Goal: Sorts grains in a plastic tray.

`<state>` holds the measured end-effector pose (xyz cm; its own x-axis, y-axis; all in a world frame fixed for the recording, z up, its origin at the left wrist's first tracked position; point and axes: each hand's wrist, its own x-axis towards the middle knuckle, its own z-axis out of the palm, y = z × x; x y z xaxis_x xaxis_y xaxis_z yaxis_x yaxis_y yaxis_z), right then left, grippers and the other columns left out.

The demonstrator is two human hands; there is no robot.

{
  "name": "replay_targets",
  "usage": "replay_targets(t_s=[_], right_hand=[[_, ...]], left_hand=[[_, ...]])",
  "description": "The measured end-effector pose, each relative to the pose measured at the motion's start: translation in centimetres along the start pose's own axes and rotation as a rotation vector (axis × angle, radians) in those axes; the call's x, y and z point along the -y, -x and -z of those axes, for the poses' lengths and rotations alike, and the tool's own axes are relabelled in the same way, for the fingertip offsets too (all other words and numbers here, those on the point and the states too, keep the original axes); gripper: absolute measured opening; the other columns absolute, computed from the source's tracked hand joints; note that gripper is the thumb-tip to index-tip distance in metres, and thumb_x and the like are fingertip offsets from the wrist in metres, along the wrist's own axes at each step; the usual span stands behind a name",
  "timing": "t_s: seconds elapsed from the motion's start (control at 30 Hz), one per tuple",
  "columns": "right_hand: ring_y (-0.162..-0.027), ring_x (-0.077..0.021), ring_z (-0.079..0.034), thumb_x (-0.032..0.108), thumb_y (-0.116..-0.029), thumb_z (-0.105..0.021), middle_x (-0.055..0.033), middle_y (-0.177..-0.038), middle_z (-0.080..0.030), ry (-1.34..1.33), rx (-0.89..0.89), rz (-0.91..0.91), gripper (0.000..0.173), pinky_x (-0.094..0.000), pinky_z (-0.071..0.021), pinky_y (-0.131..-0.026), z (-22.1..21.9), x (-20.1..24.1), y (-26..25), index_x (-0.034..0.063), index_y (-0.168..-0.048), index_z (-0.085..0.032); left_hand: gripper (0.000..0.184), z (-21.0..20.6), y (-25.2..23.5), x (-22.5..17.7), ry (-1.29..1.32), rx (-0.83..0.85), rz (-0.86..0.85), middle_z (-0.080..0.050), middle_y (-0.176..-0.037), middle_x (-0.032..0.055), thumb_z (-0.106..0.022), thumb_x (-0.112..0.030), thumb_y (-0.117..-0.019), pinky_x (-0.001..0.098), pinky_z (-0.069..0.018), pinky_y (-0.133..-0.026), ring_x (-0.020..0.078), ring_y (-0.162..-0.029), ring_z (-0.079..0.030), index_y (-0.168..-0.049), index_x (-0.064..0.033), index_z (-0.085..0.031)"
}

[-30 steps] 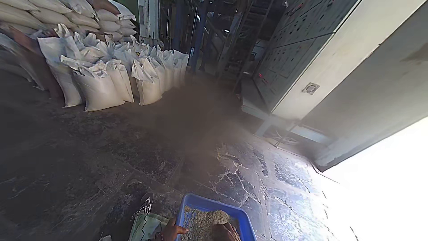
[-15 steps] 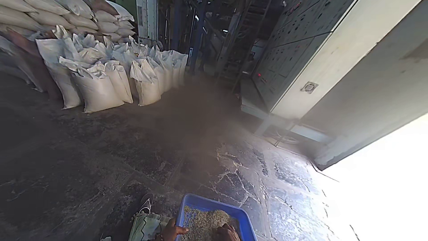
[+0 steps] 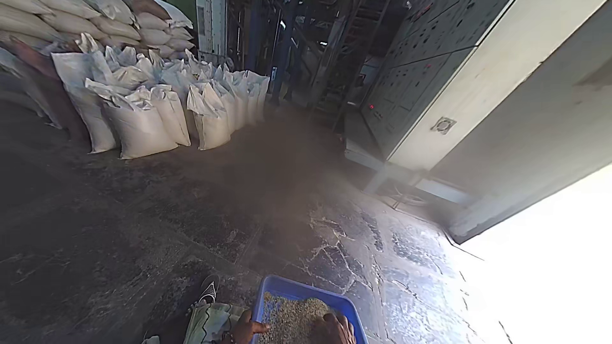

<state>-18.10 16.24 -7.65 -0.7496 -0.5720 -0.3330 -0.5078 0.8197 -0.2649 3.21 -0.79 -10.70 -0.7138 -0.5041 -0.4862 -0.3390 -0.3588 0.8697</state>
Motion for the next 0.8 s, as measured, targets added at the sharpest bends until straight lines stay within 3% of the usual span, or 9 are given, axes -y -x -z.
replay_targets(t_s=[0.23, 0.43, 0.5, 0.6, 0.67, 0.8], right_hand=[[-0.144, -0.0500, -0.040, 0.025, -0.1012, -0.062, -0.0311, -0.155, -0.042, -0.008, -0.034, -0.037, 0.058, -0.0612, -0.0383, -0.113, -1.4, -1.1, -0.5, 0.0032, -0.153, -0.047], [-0.144, -0.0524, -0.039, 0.026, -0.1010, -0.064, -0.0339, -0.156, -0.040, -0.044, -0.028, -0.022, 0.066, -0.0599, -0.0360, -0.117, -1.1, -0.9, 0.1, -0.0007, -0.156, -0.039], [-0.141, -0.0481, -0.046, 0.026, -0.1031, -0.059, -0.0305, -0.151, -0.048, -0.066, -0.020, 0.009, 0.059, -0.0578, -0.0379, -0.116, -0.6, -0.8, 0.2, -0.0012, -0.153, -0.044], [-0.117, -0.0405, -0.067, 0.029, -0.1032, -0.059, -0.0229, -0.123, -0.071, -0.216, -0.117, 0.037, 0.046, -0.0589, -0.0487, -0.104, 0.0, -0.6, 0.3, -0.0017, -0.137, -0.061], [-0.111, -0.0412, -0.069, 0.026, -0.1030, -0.060, -0.0243, -0.117, -0.072, -0.283, -0.163, 0.064, 0.042, -0.0602, -0.0501, -0.100, 0.0, -0.7, 0.1, -0.0053, -0.131, -0.063], [-0.120, -0.0431, -0.063, 0.026, -0.1014, -0.063, -0.0283, -0.129, -0.065, -0.270, -0.143, 0.053, 0.045, -0.0579, -0.0475, -0.106, -0.3, -1.0, -0.3, -0.0057, -0.134, -0.060]], left_hand=[[0.054, -0.1, 0.2, 0.3, 0.020, -0.016, -0.051, -0.061, -0.126, 0.0263, -0.071, 0.001, -0.0878, 0.0425, -0.0496, -0.100, 0.0286, -0.113, -0.062, -0.136, 0.0109, -0.050], [0.057, -0.1, 0.6, 0.0, 0.027, -0.016, -0.056, -0.060, -0.126, 0.0268, -0.069, 0.006, -0.0837, 0.0423, -0.0501, -0.098, 0.0283, -0.111, -0.062, -0.137, 0.0111, -0.050], [0.055, -0.1, 0.7, -0.2, 0.022, -0.010, -0.053, -0.060, -0.126, 0.0264, -0.068, 0.007, -0.0846, 0.0416, -0.0499, -0.098, 0.0277, -0.111, -0.062, -0.137, 0.0112, -0.050], [0.054, -0.2, 0.8, -0.4, 0.027, -0.018, -0.041, -0.060, -0.124, 0.0258, -0.068, 0.007, -0.0855, 0.0415, -0.0505, -0.097, 0.0271, -0.109, -0.062, -0.136, 0.0107, -0.050], [0.054, -0.3, 0.9, -0.5, 0.027, -0.021, -0.028, -0.060, -0.125, 0.0256, -0.067, 0.007, -0.0868, 0.0417, -0.0505, -0.097, 0.0272, -0.109, -0.062, -0.137, 0.0101, -0.050], [0.055, -0.3, 0.8, -0.4, 0.026, -0.024, -0.029, -0.060, -0.126, 0.0266, -0.068, 0.007, -0.0865, 0.0421, -0.0501, -0.098, 0.0281, -0.111, -0.062, -0.138, 0.0105, -0.049]])
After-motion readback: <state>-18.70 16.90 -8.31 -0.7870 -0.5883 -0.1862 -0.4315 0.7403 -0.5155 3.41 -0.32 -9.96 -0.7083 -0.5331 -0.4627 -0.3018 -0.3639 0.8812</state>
